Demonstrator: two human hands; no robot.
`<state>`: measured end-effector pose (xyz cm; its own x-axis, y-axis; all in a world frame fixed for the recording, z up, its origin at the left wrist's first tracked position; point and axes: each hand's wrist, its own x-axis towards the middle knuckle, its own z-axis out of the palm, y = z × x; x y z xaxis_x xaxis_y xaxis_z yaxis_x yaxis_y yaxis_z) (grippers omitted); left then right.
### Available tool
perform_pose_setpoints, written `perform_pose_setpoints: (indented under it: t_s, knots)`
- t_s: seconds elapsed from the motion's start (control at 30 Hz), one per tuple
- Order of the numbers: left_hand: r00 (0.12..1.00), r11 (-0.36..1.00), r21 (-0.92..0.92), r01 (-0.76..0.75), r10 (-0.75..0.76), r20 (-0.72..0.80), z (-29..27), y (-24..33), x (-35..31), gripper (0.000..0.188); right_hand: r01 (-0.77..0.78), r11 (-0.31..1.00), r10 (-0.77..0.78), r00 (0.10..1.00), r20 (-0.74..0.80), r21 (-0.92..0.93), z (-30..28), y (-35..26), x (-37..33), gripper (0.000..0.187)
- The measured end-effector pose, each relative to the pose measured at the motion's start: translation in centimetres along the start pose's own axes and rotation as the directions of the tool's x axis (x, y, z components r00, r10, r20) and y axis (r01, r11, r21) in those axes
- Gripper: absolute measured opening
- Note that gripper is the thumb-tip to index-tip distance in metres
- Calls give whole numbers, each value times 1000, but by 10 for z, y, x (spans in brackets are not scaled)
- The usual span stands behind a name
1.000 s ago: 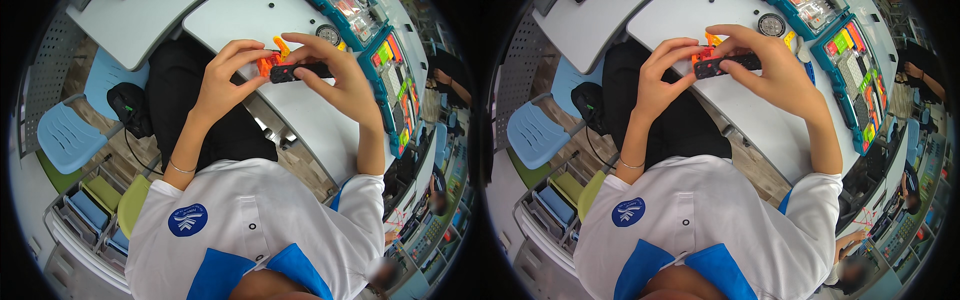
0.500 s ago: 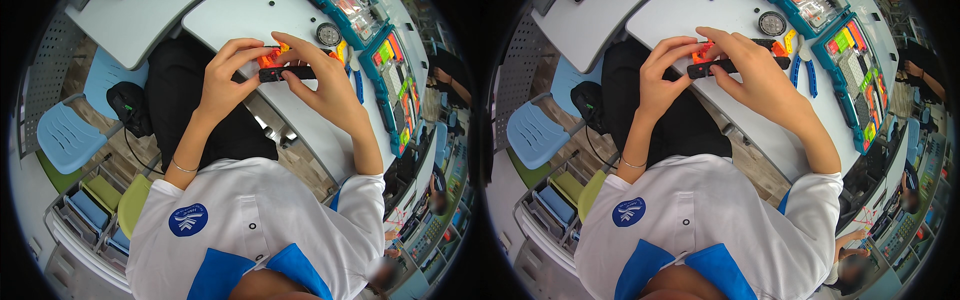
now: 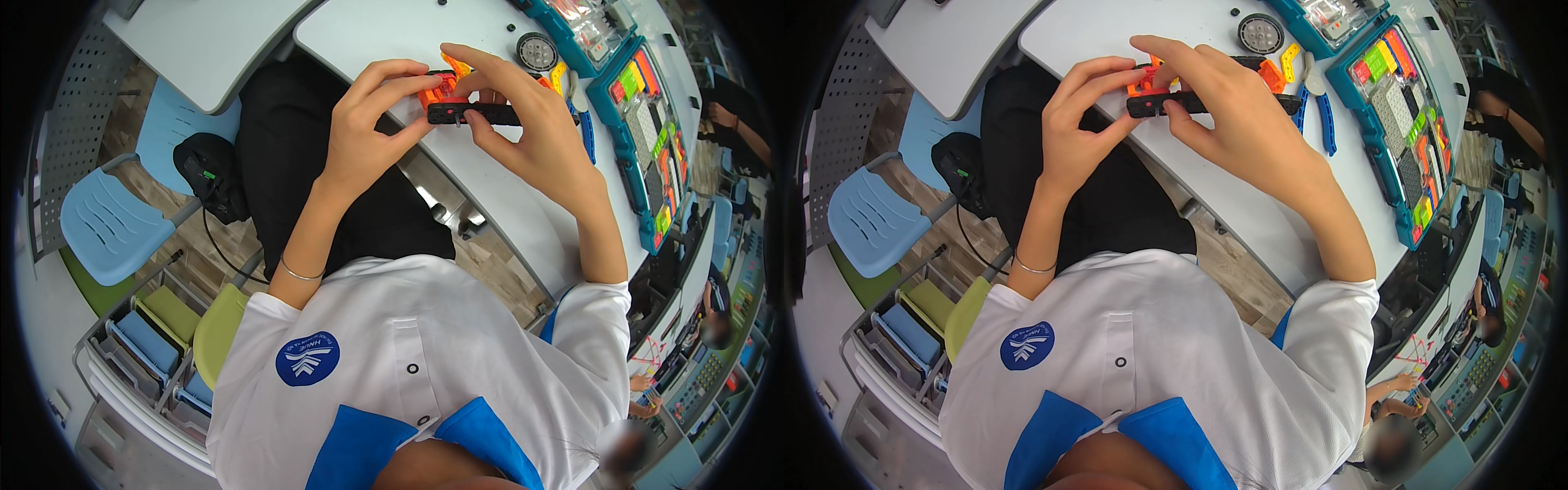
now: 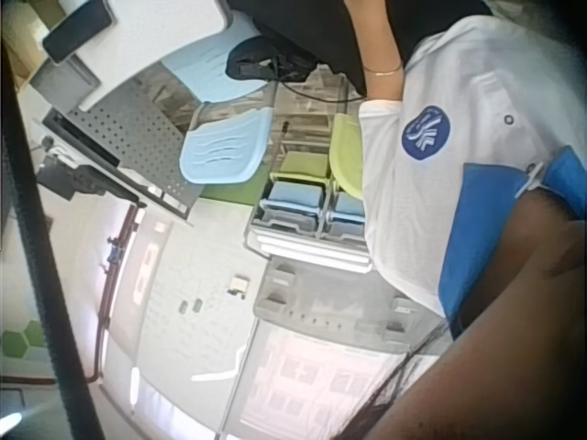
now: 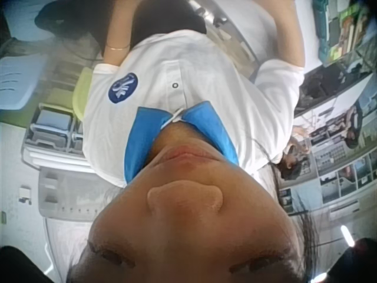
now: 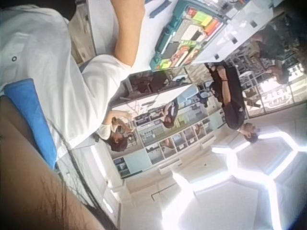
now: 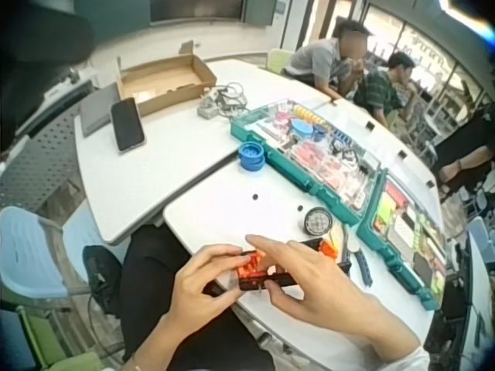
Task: The person assembles a small vehicle-like structure using colorful construction toy pieces. They connect black, orange, yellow, and red components, then attach a gray circular piece and a blue circular piece to the assembly.
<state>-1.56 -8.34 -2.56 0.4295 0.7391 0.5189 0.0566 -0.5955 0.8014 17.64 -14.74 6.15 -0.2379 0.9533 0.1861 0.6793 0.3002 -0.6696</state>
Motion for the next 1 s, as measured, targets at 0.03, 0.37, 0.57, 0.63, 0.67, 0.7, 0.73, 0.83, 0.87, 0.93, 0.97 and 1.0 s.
perform_pose_setpoints:
  t_s: [0.03,0.37,0.57,0.63,0.67,0.7,0.73,0.83,0.87,0.93,0.97,1.0]
  knots:
    - [1000,1000,1,-5,5,1,0,-1,0,45,-10,1000,10,1000,2,22,0,1,0,63]
    - [999,1000,-4,24,-24,47,-4,1,0,45,7,1000,-7,1000,28,-15,-4,6,3,62]
    - [997,999,-13,46,-45,60,-5,0,0,48,-1,1000,1,1000,17,14,-1,9,3,59]
    - [996,998,-24,54,-52,68,-6,0,0,49,-5,1000,4,1000,15,20,-1,10,3,59]
    - [996,998,-32,54,-52,73,-7,1,0,49,-7,1000,7,1000,-5,20,-1,11,3,60]
    - [996,998,-40,55,-52,78,-7,1,0,49,-9,1000,9,1000,-25,20,0,12,2,61]
    - [996,998,-46,49,-45,83,-7,1,0,49,-10,1000,11,999,-44,20,0,13,3,63]
    - [994,997,-59,54,-49,93,-7,0,0,50,-7,1000,8,1000,-21,22,-2,16,4,63]
    - [993,996,-61,71,-66,93,-7,1,-1,50,-23,998,23,1000,-2,52,-2,16,3,63]
    - [992,994,-68,88,-82,93,-7,1,-1,50,-54,992,50,998,39,111,-2,15,2,64]
    - [992,993,-74,88,-81,93,-7,0,-1,50,-57,992,53,998,37,112,-2,14,2,64]
    - [992,993,-80,88,-81,93,-7,0,-1,50,-59,992,56,998,34,113,-1,13,3,64]
